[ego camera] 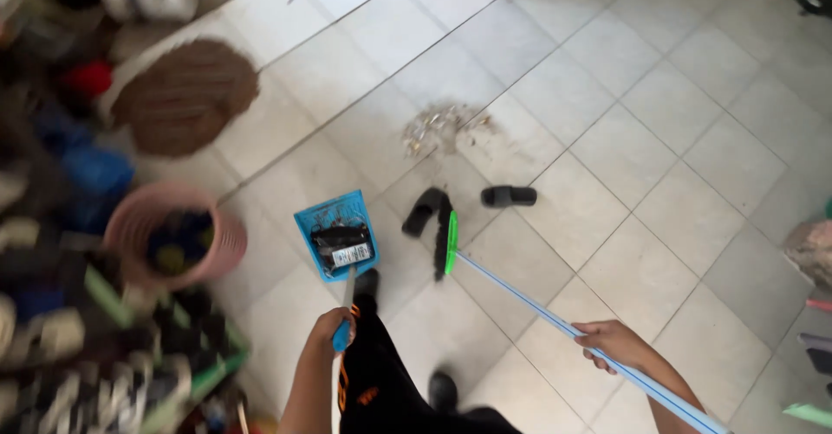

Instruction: Sweeping dust and debris from a tiled floor into a dustpan using a broom.

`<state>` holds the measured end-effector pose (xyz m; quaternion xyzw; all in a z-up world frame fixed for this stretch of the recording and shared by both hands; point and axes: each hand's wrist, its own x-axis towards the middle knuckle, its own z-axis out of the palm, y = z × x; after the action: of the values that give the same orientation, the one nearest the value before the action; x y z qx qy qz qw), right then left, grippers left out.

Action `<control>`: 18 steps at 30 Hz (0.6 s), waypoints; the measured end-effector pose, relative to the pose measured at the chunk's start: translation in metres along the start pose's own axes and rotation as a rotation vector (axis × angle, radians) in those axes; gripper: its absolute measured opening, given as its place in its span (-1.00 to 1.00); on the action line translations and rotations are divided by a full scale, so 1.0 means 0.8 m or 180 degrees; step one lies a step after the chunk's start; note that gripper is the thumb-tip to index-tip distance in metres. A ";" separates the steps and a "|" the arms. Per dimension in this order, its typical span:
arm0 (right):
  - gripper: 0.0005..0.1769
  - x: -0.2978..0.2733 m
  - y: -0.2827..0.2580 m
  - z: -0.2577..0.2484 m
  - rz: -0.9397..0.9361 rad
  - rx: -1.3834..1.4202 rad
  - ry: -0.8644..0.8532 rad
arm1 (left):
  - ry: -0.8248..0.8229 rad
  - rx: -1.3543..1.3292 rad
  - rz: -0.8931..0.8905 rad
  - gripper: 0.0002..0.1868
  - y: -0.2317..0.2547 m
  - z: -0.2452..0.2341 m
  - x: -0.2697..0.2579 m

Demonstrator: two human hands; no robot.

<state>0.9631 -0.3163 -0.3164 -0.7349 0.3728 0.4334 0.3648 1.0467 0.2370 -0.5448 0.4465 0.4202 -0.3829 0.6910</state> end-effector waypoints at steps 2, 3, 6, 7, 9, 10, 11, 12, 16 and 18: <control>-0.49 0.009 -0.029 0.001 0.0302 0.0652 0.0105 | -0.0212 0.0006 -0.0051 -0.82 0.067 0.019 0.060; -0.49 0.021 -0.032 0.005 0.0343 0.0747 0.0127 | -0.0243 0.0102 -0.0084 -0.82 0.095 0.028 0.084; -0.50 0.076 -0.076 0.001 -0.0146 0.2303 0.0197 | -0.0421 -0.0325 -0.0120 -0.86 0.195 0.057 0.175; -0.50 0.094 -0.094 -0.005 -0.0034 0.2599 0.0340 | -0.0368 -0.0689 -0.0263 -0.89 0.220 0.066 0.208; -0.50 0.132 -0.141 -0.012 0.0067 0.2940 0.0502 | -0.0336 -0.1006 -0.0406 -0.90 0.279 0.090 0.271; -0.48 0.143 -0.159 0.003 -0.0122 0.3242 0.0427 | -0.0299 -0.1173 -0.0548 -0.88 0.302 0.094 0.293; -0.45 0.154 -0.174 0.017 -0.0316 0.3542 0.0358 | -0.0257 -0.1339 -0.0688 -0.86 0.320 0.099 0.315; -0.45 0.173 -0.198 0.025 -0.0269 0.3611 0.0357 | -0.0225 -0.1270 -0.0717 -0.86 0.341 0.095 0.330; -0.31 0.255 -0.250 0.043 -0.0511 0.3423 0.1064 | -0.0426 -0.1491 -0.0725 -0.78 0.384 0.093 0.387; -0.30 0.310 -0.249 0.045 -0.0598 0.3656 0.1137 | -0.0446 -0.1496 -0.0685 -0.75 0.397 0.105 0.384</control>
<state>1.2082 -0.2517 -0.5122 -0.5117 0.5360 -0.0011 0.6714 1.4626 0.2084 -0.7134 0.1989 0.4938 -0.3760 0.7584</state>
